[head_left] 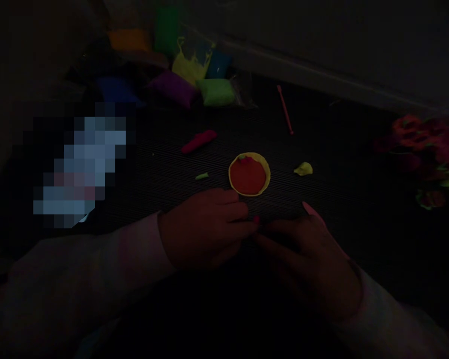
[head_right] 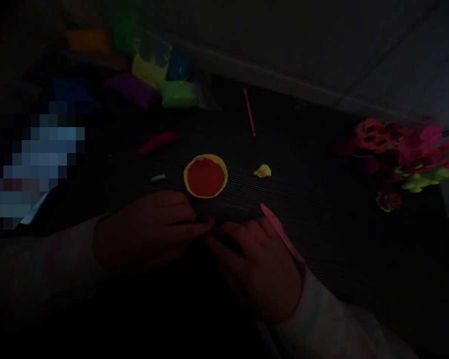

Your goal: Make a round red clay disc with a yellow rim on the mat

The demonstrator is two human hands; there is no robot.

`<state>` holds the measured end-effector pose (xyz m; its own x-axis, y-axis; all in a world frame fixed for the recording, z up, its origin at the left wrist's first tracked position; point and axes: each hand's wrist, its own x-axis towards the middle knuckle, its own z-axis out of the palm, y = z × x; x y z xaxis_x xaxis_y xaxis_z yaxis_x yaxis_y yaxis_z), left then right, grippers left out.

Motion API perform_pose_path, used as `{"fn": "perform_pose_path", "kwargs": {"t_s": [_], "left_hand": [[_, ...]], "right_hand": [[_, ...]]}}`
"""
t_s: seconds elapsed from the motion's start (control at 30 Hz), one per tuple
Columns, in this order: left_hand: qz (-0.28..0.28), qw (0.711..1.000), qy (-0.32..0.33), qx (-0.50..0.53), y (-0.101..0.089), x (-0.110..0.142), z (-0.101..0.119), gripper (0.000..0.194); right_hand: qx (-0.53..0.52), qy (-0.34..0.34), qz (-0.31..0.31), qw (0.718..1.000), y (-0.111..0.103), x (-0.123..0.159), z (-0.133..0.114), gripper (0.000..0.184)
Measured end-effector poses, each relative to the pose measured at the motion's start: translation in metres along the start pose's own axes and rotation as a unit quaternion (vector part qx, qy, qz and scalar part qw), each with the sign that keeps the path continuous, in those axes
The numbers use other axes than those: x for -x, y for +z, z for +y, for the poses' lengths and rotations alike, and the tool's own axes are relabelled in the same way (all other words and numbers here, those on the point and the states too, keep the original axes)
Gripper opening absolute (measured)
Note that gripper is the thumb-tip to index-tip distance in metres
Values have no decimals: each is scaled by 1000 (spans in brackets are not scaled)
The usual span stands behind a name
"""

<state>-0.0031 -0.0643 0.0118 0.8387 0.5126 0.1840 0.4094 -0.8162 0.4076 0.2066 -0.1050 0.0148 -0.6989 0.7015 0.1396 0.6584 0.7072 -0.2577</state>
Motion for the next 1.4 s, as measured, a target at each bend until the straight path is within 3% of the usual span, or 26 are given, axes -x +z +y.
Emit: {"fn": "perform_pose_path", "kwargs": {"t_s": [0.47, 1.4], "left_hand": [[-7, 1000, -12, -2, 2, 0, -1, 27], [-5, 999, -32, -18, 2, -1, -1, 29]], "right_hand": [[-6, 0, 16, 1000, 0, 1, -1, 30], [14, 18, -12, 1000, 2, 2, 2, 36]]}}
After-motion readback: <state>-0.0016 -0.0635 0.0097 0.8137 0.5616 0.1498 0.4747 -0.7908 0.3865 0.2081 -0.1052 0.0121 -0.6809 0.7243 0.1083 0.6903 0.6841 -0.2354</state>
